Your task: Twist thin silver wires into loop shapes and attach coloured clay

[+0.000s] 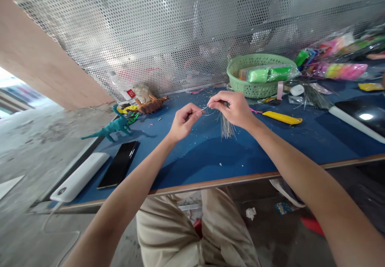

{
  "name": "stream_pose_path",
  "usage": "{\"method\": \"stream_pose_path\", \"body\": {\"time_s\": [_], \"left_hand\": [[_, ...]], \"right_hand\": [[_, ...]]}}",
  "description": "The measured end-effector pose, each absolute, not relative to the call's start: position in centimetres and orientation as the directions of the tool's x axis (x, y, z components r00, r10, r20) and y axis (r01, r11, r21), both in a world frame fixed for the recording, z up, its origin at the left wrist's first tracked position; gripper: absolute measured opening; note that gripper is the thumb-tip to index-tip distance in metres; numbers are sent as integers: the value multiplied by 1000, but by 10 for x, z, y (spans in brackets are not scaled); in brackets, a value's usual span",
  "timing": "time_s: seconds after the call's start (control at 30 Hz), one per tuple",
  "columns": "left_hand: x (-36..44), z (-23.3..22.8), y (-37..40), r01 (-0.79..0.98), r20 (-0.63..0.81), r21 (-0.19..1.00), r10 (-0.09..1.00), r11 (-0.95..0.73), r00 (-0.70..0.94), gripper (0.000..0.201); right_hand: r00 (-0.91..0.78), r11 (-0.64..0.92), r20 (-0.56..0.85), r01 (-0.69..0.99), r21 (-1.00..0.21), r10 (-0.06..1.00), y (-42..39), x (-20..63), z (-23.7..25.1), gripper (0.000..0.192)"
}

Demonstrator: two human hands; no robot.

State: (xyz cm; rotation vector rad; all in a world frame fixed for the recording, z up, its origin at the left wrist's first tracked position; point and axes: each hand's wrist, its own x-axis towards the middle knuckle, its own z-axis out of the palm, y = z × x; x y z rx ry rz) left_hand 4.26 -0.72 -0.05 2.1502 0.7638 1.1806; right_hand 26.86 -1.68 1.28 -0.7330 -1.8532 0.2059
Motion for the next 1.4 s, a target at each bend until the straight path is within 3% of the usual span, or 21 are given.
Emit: {"method": "stream_pose_path", "body": {"time_s": [0.33, 0.5, 0.73, 1.13, 1.4], "left_hand": [[39, -2, 0, 145, 477, 785, 736, -603, 481, 40], [36, 1, 0, 186, 393, 786, 710, -589, 584, 43], [35, 0, 3, 153, 405, 810, 729, -566, 552, 47], [34, 1, 4, 142, 342, 836, 705, -530, 621, 41], [37, 8, 1, 155, 398, 786, 681, -599, 615, 42]], "right_hand": [[-308, 747, 681, 254, -614, 665, -11, 272, 7, 20], [-368, 779, 686, 285, -559, 627, -12, 266, 6, 19], [-431, 797, 675, 240, -553, 598, -16, 262, 6, 18], [-438, 825, 699, 279, -492, 565, -16, 264, 8, 17], [-392, 801, 699, 291, -523, 598, -16, 263, 7, 19]]}}
